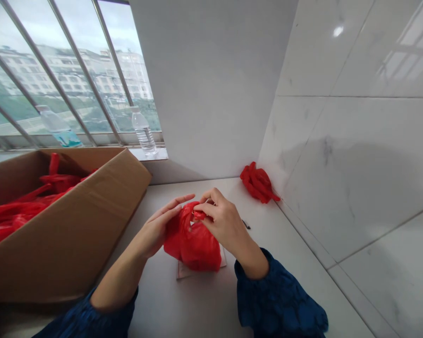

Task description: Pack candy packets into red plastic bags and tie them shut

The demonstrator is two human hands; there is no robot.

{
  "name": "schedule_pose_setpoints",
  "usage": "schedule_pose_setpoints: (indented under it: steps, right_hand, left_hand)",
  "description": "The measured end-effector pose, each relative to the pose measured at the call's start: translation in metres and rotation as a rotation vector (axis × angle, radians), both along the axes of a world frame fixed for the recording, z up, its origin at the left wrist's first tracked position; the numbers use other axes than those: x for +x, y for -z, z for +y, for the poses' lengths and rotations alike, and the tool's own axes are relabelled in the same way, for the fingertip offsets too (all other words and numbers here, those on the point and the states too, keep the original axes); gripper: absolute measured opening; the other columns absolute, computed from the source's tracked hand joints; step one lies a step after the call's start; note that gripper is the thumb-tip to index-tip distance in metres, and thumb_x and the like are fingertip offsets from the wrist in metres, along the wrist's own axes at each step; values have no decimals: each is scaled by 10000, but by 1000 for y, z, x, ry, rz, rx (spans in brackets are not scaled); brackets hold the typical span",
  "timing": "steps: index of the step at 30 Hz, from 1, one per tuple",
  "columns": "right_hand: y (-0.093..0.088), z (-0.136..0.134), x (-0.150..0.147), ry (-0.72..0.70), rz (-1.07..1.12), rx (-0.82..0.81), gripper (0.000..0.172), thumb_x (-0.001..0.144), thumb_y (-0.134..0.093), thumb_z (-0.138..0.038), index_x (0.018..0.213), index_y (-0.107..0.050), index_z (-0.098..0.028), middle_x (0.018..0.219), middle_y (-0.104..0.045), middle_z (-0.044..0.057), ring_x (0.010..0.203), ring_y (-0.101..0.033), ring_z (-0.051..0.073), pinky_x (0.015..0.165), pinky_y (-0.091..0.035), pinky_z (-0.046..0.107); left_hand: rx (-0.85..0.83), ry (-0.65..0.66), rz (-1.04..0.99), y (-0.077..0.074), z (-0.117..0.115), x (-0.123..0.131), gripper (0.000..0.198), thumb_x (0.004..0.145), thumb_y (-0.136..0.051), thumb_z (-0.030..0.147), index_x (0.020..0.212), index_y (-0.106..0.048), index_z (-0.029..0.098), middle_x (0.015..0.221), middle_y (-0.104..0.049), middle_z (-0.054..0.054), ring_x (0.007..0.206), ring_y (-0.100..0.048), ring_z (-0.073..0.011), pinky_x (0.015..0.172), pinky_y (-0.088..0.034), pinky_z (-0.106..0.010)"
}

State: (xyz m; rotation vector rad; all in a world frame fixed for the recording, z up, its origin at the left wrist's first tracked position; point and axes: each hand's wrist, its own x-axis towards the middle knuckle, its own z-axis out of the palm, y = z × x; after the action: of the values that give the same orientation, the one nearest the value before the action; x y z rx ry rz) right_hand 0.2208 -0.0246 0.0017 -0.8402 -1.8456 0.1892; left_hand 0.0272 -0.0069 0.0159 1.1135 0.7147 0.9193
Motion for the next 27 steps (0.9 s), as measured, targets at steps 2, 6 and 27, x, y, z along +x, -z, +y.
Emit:
schedule_pose_setpoints:
  steps: [2,6,27]
  right_hand:
    - [2,0,-6,18,33,68,214,905,-565,-56,945,-684,-229,987,-590,36,845,-611,155,722,-512,276]
    - [4,-1,-11,40,46,108,189,880,-585,-36,904,-623,-219,963,-629,33,878,-626,166,741,-511,286]
    - [-8,-8,36,-163,129,-448,215,872,-735,-344,783,-611,-194,889,-706,8,641,-555,106,564,-424,233]
  left_hand:
    - [8,4,10,0,1,-1,413,917,-642,352,1307,-634,217,1079,-752,-76,1009,-688,-214,873,-518,-282]
    - [65,-48,11,2,1,-1,280,845,-740,340,1070,-754,174,1065,-759,-91,923,-698,-192,822,-528,-260]
    - [236,-539,-79,24,34,-11,364,736,-839,343,1055,-729,205,862,-664,16,762,-592,-84,803,-482,-220]
